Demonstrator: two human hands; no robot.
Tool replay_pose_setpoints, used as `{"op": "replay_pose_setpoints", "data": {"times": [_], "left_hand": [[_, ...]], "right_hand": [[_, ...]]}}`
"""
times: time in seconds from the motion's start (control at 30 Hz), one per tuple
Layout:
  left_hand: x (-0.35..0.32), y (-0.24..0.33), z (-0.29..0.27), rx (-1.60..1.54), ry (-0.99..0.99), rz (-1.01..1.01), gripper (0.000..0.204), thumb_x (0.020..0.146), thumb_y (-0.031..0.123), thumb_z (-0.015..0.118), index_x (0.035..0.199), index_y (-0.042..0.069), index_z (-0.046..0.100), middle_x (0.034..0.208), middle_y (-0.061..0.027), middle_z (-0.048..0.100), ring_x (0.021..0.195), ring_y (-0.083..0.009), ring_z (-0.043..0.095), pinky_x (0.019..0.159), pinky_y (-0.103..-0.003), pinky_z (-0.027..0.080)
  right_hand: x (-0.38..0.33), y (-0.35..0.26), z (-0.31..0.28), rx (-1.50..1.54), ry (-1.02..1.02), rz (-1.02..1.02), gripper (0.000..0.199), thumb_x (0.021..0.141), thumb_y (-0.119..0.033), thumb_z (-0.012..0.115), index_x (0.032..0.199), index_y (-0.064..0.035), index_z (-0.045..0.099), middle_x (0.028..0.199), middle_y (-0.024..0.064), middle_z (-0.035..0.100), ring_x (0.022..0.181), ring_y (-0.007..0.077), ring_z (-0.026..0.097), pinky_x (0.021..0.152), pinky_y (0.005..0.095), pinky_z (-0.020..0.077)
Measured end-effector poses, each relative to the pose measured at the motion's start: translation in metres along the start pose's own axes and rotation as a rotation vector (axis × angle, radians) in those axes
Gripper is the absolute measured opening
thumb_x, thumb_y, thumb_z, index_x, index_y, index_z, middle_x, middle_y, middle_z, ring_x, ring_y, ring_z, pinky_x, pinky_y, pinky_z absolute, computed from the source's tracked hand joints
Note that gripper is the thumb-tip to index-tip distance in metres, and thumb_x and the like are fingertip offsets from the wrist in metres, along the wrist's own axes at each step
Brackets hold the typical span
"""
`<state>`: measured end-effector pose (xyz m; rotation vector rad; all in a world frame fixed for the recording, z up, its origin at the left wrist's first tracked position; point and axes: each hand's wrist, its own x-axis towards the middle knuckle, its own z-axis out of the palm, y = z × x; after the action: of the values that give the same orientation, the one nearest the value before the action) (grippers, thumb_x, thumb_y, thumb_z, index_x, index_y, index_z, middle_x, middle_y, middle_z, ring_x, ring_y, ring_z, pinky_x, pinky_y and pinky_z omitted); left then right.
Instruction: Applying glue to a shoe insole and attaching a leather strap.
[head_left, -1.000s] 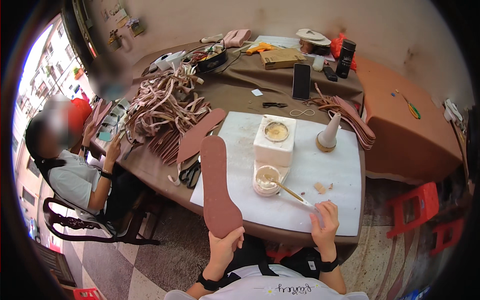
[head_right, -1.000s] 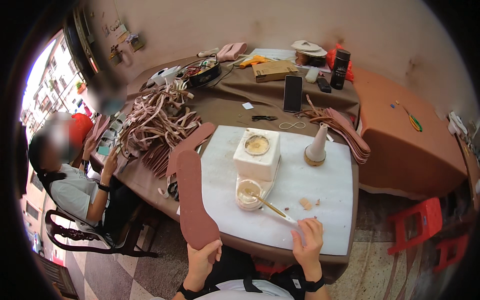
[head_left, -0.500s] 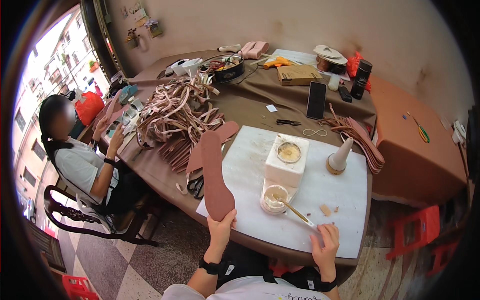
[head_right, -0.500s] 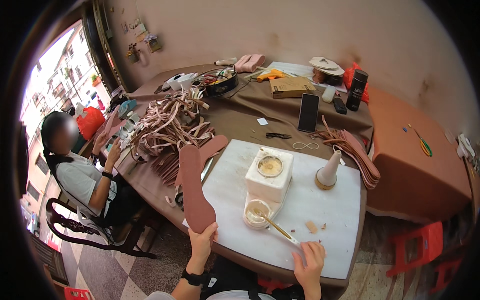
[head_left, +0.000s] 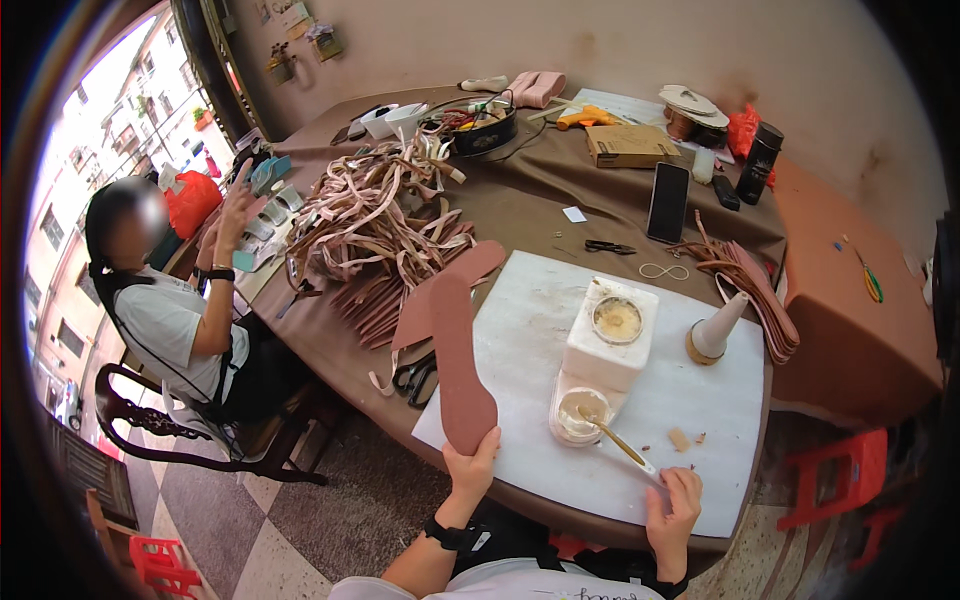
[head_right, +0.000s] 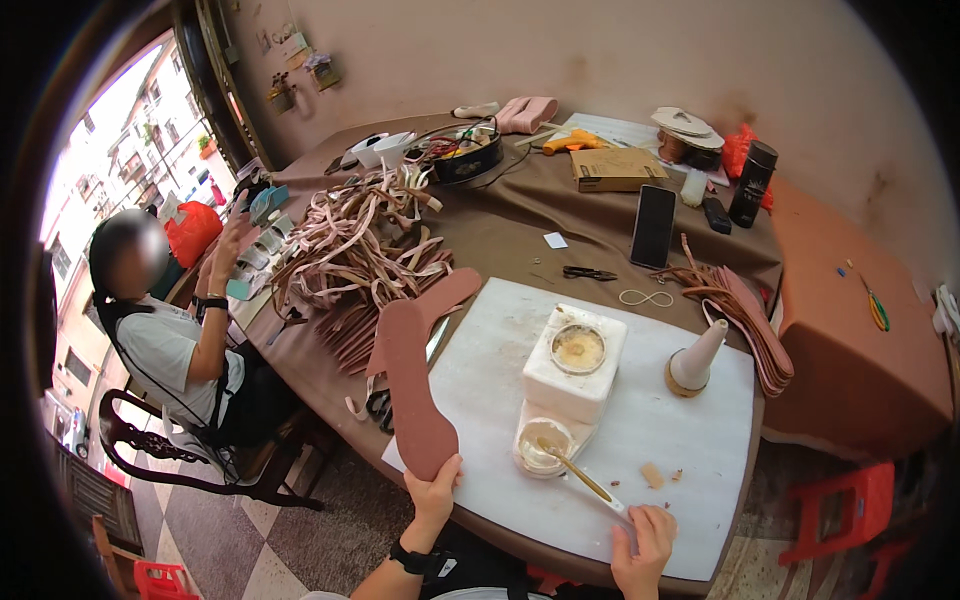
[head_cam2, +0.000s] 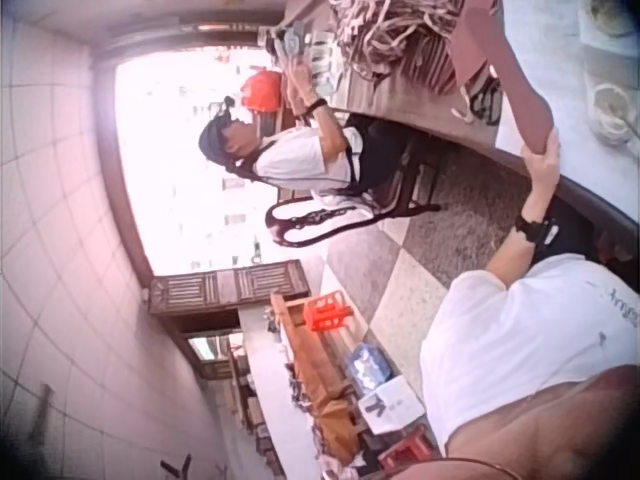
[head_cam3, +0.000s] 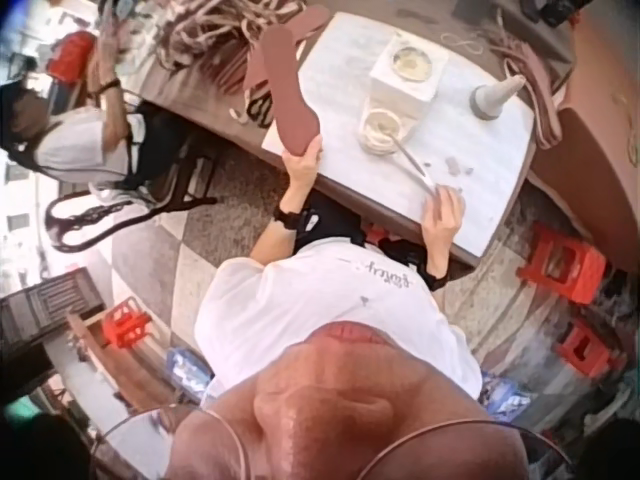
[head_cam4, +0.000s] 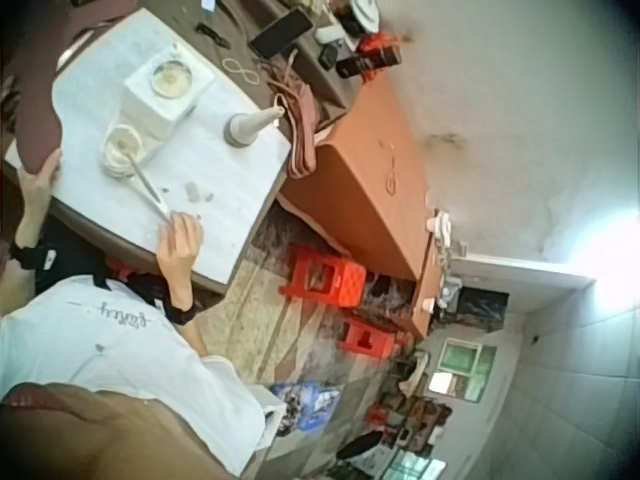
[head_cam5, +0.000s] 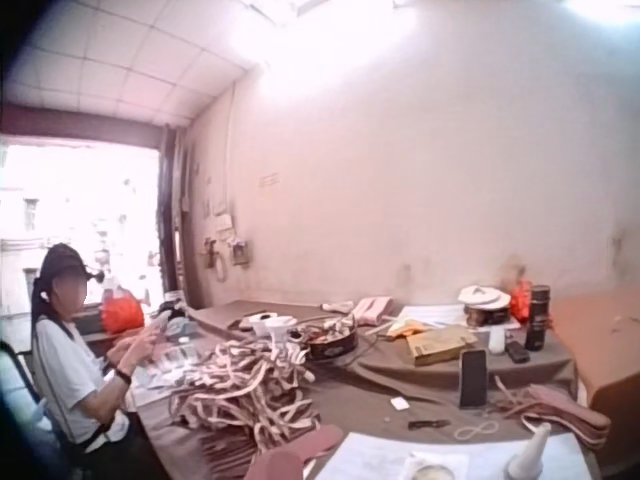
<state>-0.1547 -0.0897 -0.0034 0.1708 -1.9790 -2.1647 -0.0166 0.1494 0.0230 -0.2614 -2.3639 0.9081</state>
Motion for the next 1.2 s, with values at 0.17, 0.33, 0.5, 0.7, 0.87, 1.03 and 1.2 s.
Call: {"op": "replay_pose_setpoints", "data": {"times": [0.17,0.33,0.5,0.7,0.87,1.03,1.2], "left_hand": [[0.0,-0.005,-0.001,0.024,0.0,0.079,0.01,0.081,0.006,0.066,0.078,-0.002,0.063,0.067,-0.0029,0.062,0.06,-0.0095,0.057,0.054,-0.025,0.043],[-0.007,-0.007,-0.001,0.043,0.019,0.096,0.009,0.081,0.006,0.066,0.078,-0.003,0.063,0.067,-0.0031,0.062,0.061,-0.0093,0.057,0.054,-0.025,0.043],[-0.009,-0.003,0.003,-0.006,0.033,0.057,0.01,0.081,0.006,0.066,0.078,-0.004,0.063,0.068,-0.0015,0.062,0.059,-0.0087,0.055,0.053,-0.025,0.042],[-0.002,-0.007,0.0,0.002,0.039,0.113,0.009,0.082,0.005,0.065,0.079,-0.003,0.062,0.067,-0.0033,0.06,0.057,-0.0099,0.055,0.051,-0.024,0.043],[0.001,0.001,0.004,0.017,0.003,0.147,0.01,0.083,0.002,0.062,0.074,-0.002,0.06,0.064,-0.0028,0.058,0.054,-0.0088,0.051,0.05,-0.023,0.04],[0.001,-0.01,0.002,-0.01,-0.067,0.189,0.009,0.083,0.002,0.062,0.075,-0.001,0.062,0.064,-0.0034,0.06,0.054,-0.0085,0.052,0.05,-0.023,0.04],[-0.004,-0.006,-0.007,-0.004,-0.093,0.141,0.009,0.083,0.004,0.063,0.076,-0.001,0.062,0.065,-0.0031,0.06,0.056,-0.0084,0.053,0.051,-0.022,0.041]], "right_hand": [[0.0,0.0,0.001,0.021,-0.007,0.019,0.026,0.07,-0.001,0.064,0.095,0.0039,0.059,0.095,0.0156,0.057,0.089,0.0321,0.053,0.086,0.0393,0.0408],[-0.005,0.003,-0.002,-0.009,-0.03,0.003,0.028,0.07,0.0,0.064,0.097,0.0041,0.06,0.097,0.0162,0.058,0.093,0.034,0.052,0.089,0.0408,0.0401],[-0.012,0.011,-0.002,-0.16,-0.01,-0.086,0.033,0.069,-0.006,0.069,0.1,0.0014,0.061,0.1,0.0152,0.058,0.096,0.0353,0.052,0.088,0.0436,0.0379],[0.0,0.007,0.005,-0.155,-0.051,-0.099,0.035,0.071,-0.009,0.069,0.104,0.0008,0.061,0.101,0.0148,0.056,0.096,0.0346,0.05,0.086,0.0438,0.0379],[0.014,0.003,0.007,-0.149,-0.036,-0.107,0.034,0.071,-0.007,0.069,0.104,0.0008,0.061,0.094,0.0125,0.055,0.09,0.0307,0.049,0.081,0.0407,0.0378],[0.011,0.014,0.015,-0.184,-0.05,-0.114,0.031,0.071,-0.005,0.068,0.101,0.0005,0.061,0.09,0.0104,0.055,0.089,0.0282,0.049,0.081,0.0383,0.0369],[0.008,0.012,0.017,-0.191,-0.063,-0.129,0.028,0.072,-0.003,0.067,0.099,0.0004,0.061,0.089,0.0101,0.055,0.088,0.0282,0.05,0.08,0.0387,0.0371]]}}
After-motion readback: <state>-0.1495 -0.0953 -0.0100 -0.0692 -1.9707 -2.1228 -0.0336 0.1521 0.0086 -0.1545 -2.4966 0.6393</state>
